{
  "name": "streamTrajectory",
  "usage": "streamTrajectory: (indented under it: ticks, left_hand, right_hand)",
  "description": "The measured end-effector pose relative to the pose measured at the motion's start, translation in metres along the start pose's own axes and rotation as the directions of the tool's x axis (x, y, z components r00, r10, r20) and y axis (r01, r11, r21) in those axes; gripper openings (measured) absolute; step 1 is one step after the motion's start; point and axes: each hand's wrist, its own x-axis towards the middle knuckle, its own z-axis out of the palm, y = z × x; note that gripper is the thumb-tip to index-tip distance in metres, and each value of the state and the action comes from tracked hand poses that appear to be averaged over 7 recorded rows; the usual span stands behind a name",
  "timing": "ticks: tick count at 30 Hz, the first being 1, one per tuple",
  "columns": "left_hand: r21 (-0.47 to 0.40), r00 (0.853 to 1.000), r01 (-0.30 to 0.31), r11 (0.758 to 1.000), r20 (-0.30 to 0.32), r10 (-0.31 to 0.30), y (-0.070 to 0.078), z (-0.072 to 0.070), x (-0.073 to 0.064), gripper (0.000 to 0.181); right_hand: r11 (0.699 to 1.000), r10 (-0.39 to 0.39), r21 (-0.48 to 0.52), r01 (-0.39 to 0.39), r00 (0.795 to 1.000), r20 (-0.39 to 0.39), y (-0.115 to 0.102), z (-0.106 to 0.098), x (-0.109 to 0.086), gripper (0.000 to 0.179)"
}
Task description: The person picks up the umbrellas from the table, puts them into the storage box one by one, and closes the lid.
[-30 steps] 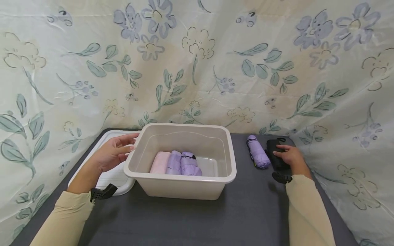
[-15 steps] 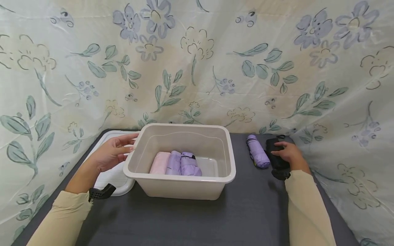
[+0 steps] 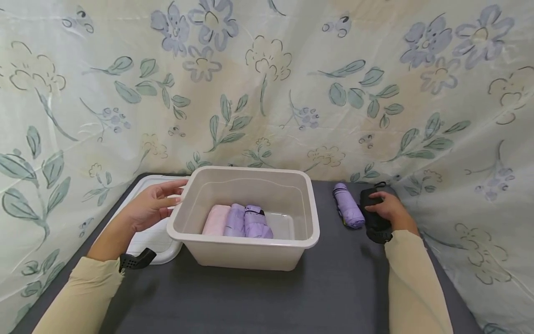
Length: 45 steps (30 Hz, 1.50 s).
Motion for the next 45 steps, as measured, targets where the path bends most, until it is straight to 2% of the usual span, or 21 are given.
streamTrajectory:
  ticks: [4, 10, 16, 23, 31, 37, 45]
  left_hand:
    - [-0.001, 1.0, 0.005, 1.0, 0.004, -0.005, 0.0, 0.001, 0.0, 0.061]
    - [0.009, 1.0, 0.013, 1.0, 0.003, -0.013, -0.001, 0.001, -0.001, 0.062]
    - [0.013, 1.0, 0.021, 1.0, -0.006, -0.021, -0.002, 0.0, -0.003, 0.062]
    - [0.017, 1.0, 0.03, 0.999, 0.001, -0.03, -0.001, 0.0, -0.006, 0.063]
    - [0.032, 1.0, 0.023, 0.999, -0.003, -0.023, 0.0, 0.001, -0.005, 0.061]
    - [0.031, 1.0, 0.03, 0.999, -0.01, -0.029, 0.002, 0.001, -0.003, 0.062]
    - [0.029, 0.999, 0.04, 0.999, -0.026, -0.04, 0.002, 0.002, 0.0, 0.062]
  right_hand:
    - [1.0, -0.002, 0.021, 0.002, 1.0, -0.018, 0.002, 0.002, -0.006, 0.07]
    - [0.989, 0.042, 0.142, -0.035, 0.998, -0.048, 0.009, 0.007, -0.009, 0.075]
    - [0.985, 0.052, 0.165, -0.042, 0.997, -0.061, 0.015, 0.009, -0.012, 0.08]
    - [0.989, 0.04, 0.147, -0.028, 0.996, -0.079, 0.016, 0.01, -0.024, 0.085]
    - [0.993, -0.008, 0.118, 0.019, 0.996, -0.093, 0.011, 0.007, -0.04, 0.091]
    - [0.994, -0.03, 0.101, 0.04, 0.994, -0.102, 0.001, 0.0, -0.055, 0.092]
    - [0.994, -0.089, 0.064, 0.094, 0.993, -0.072, -0.022, -0.017, -0.077, 0.096]
